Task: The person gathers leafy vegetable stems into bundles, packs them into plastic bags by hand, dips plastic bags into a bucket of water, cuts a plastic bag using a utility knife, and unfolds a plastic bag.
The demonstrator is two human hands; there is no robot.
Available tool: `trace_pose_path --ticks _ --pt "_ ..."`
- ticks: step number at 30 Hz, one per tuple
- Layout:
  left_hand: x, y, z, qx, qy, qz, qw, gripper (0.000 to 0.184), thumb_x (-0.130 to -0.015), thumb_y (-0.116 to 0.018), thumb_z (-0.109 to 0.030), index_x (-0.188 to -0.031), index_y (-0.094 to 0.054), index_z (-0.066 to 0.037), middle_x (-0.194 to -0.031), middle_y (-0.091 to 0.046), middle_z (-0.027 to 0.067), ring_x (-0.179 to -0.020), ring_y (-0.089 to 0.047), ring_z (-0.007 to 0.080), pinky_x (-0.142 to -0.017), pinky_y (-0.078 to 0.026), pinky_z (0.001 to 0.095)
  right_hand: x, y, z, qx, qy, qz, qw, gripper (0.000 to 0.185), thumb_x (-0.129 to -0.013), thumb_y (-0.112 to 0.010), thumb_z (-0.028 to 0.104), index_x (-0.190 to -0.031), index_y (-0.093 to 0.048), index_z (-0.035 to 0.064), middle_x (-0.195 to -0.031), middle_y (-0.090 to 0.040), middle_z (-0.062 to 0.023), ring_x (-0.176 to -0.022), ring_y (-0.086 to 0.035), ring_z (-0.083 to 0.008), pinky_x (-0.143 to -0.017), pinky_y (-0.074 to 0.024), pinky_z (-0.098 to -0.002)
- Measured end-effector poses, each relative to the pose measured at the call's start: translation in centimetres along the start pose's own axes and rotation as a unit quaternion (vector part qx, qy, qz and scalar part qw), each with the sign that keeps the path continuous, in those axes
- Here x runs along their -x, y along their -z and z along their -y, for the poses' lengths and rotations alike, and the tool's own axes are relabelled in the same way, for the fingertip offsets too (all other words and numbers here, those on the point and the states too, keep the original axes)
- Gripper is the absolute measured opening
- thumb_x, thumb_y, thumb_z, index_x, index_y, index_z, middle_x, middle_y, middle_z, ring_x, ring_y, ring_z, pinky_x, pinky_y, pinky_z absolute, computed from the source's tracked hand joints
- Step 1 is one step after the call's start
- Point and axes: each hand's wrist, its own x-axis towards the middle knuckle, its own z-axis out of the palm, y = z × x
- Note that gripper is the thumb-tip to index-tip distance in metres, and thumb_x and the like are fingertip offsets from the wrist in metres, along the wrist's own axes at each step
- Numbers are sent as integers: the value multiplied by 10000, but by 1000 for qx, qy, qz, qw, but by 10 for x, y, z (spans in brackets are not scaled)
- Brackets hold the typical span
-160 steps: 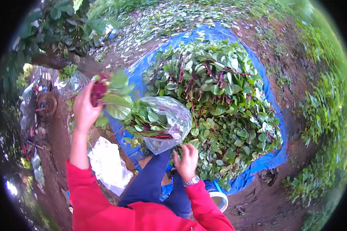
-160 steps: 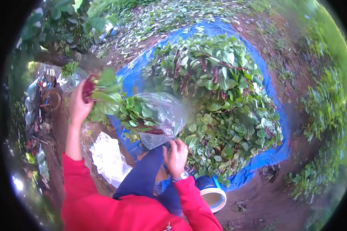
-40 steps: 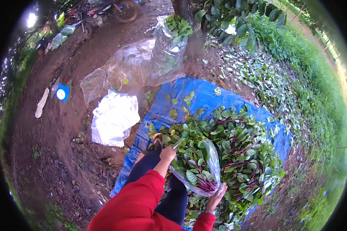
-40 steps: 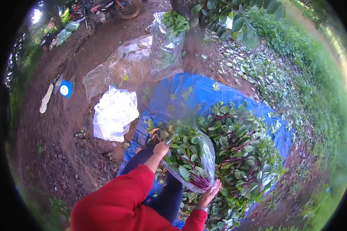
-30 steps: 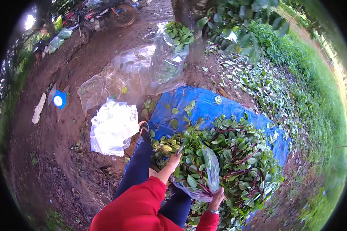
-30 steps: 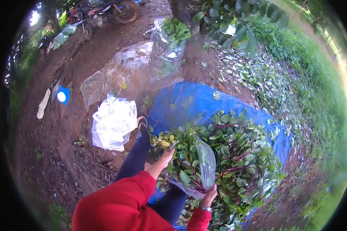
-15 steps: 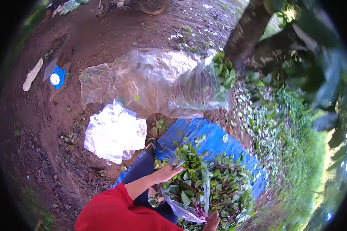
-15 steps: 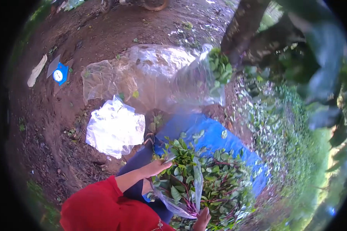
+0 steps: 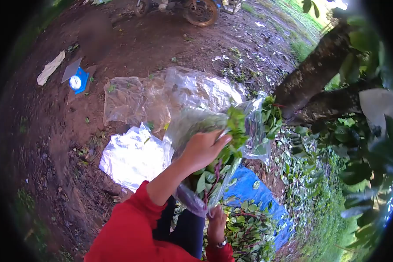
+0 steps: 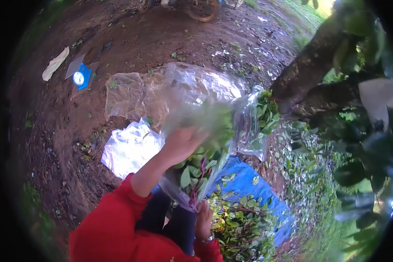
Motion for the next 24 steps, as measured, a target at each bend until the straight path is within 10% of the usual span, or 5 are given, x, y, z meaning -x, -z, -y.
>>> trace_pose_path --ticks 11,13,15,17,24 --pt "-126 -174 155 -123 102 34 987 314 -815 -533 -345 -954 -524 -63 -742 -629 154 -701 -622 344 -614 -490 458 -228 13 -82 151 -17 -6 988 371 -933 -402 338 -645 -460 113 -564 -377 33 -505 -342 -85 -473 -303 -261" --pt "-117 -192 168 -157 142 157 965 394 -763 -596 -301 -1048 -476 -56 -882 -620 172 -820 -617 321 -678 -491 430 -296 62 -154 191 -124 42 973 383 -877 -461 305 -1078 -539 -11 -1018 -600 -178 -912 -560 -311 -757 -434 -409" --pt "-101 -185 141 -140 136 84 977 466 -758 -599 -289 -1134 -462 -49 -1054 -544 167 -973 -555 320 -801 -442 457 -306 75 -160 618 414 154 650 249 -846 -507 277 -868 -596 46 -672 -593 -104 -613 -582 -265 -526 -424 -405" --pt "-80 -182 127 -131 55 -34 989 551 -759 -607 -310 -1223 -426 -73 -1163 -448 132 -1087 -470 283 -908 -358 475 -285 69 -138 580 186 180 772 296 -820 -520 256 -1033 -577 58 -1001 -594 -201 -856 -574 -348 -679 -438 -465" --pt "30 -123 113 -51 31 -202 978 431 -796 -576 -260 -1192 -474 -123 -1143 -439 101 -1023 -484 264 -888 -393 411 -254 132 -72 342 -139 5 930 247 -770 -555 273 -952 -520 110 -777 -532 -22 -695 -525 -155 -529 -433 -327"
